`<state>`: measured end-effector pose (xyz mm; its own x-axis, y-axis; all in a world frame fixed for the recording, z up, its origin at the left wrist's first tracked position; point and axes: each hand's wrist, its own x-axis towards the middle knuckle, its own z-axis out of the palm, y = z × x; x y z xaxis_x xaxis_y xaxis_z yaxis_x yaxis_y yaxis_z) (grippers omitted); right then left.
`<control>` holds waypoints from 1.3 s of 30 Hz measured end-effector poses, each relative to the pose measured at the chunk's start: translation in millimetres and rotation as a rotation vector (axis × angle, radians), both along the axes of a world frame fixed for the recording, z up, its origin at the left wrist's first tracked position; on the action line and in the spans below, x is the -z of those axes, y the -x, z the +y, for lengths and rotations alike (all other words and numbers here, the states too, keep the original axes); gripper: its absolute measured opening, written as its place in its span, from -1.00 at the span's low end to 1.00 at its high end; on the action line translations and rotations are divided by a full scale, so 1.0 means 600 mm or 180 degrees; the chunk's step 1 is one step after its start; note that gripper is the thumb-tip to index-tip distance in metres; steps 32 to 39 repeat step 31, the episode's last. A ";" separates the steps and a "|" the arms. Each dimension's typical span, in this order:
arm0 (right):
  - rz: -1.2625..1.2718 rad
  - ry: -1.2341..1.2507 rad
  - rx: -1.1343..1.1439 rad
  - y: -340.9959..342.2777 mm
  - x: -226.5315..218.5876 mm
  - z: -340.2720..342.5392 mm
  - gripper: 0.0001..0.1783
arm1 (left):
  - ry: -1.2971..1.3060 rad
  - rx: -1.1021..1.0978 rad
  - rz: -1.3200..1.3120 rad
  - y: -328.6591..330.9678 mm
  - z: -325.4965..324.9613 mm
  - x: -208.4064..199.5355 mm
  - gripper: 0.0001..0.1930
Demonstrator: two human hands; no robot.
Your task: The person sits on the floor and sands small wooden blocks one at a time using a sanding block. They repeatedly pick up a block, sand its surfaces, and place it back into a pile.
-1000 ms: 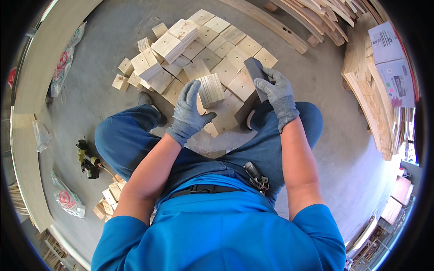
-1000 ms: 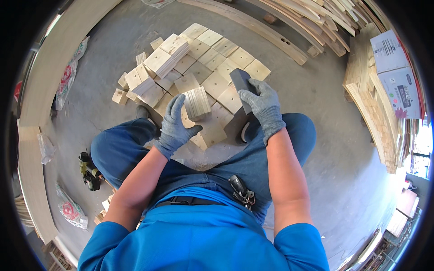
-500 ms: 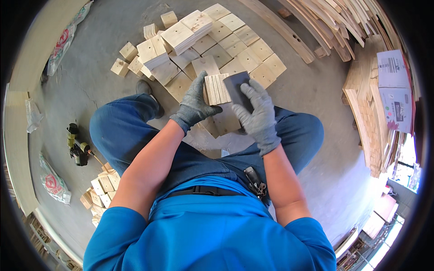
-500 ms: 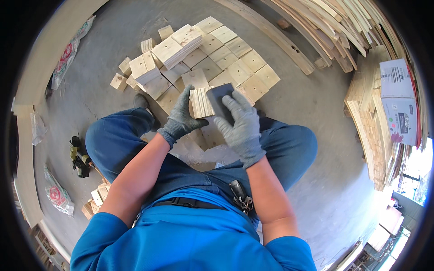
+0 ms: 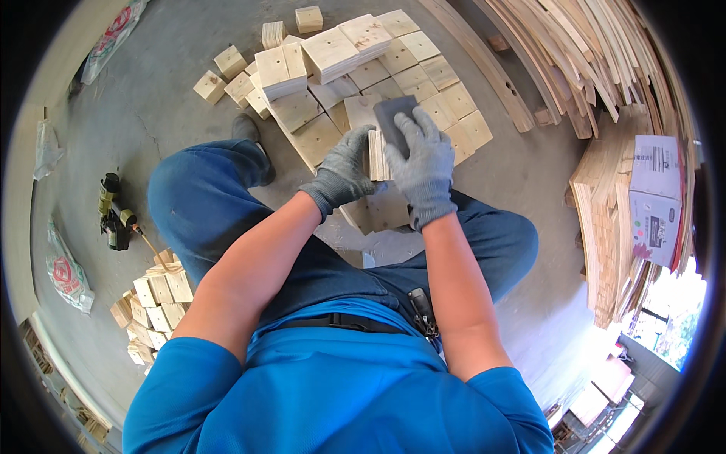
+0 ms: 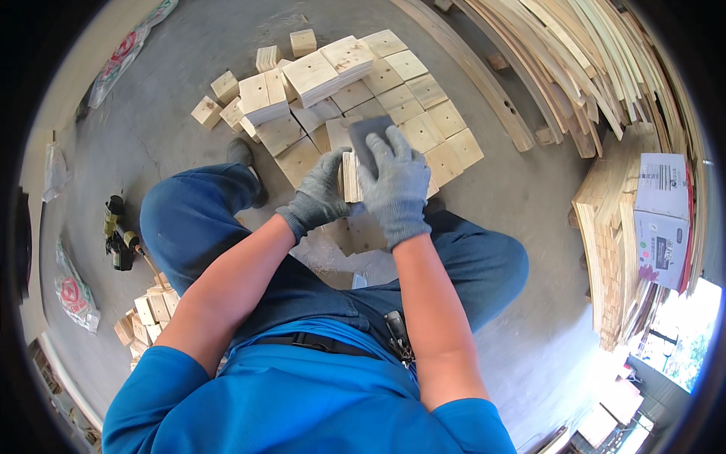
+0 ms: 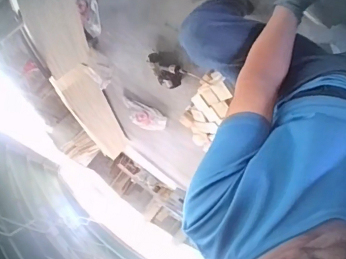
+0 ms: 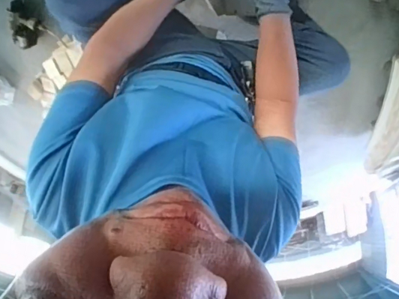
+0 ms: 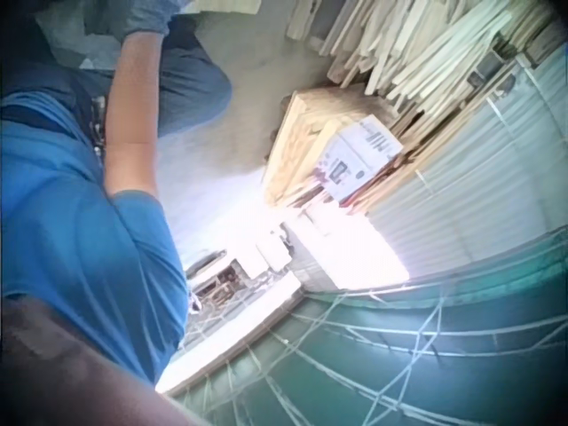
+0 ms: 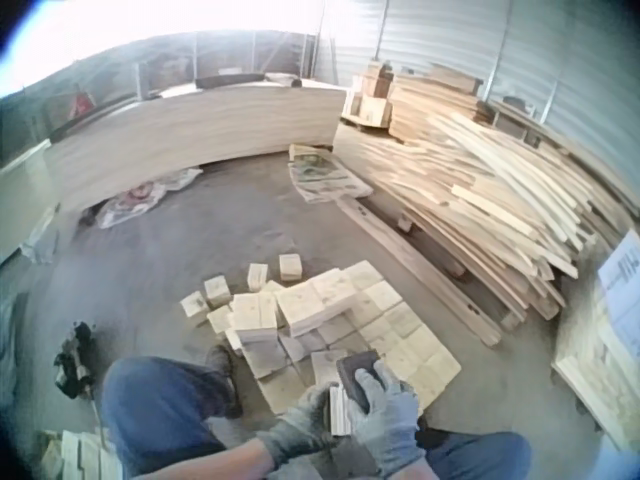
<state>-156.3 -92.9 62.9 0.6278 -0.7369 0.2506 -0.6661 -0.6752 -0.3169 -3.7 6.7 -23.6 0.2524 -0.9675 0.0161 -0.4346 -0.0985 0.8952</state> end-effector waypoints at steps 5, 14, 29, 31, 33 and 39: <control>0.0084 -0.0080 0.0072 -0.021 -0.003 -0.020 -0.36 | 0.0031 -0.0037 -0.0048 -0.003 0.002 0.006 0.15; 0.0214 -0.0260 -0.0439 0.106 -0.026 0.123 -0.26 | 0.0290 0.0005 -0.0303 -0.004 0.006 0.008 0.10; 0.0309 -0.0292 0.0068 -0.038 -0.009 -0.040 -0.32 | -0.0022 0.0120 0.0170 -0.004 0.001 0.002 0.15; 0.0410 -0.0360 0.0068 -0.044 -0.012 -0.046 -0.31 | 0.0143 0.0028 -0.0037 -0.002 0.004 0.012 0.11; 0.0410 -0.0360 0.0068 -0.044 -0.012 -0.046 -0.31 | 0.0143 0.0028 -0.0037 -0.002 0.004 0.012 0.11; 0.0410 -0.0360 0.0068 -0.044 -0.012 -0.046 -0.31 | 0.0143 0.0028 -0.0037 -0.002 0.004 0.012 0.11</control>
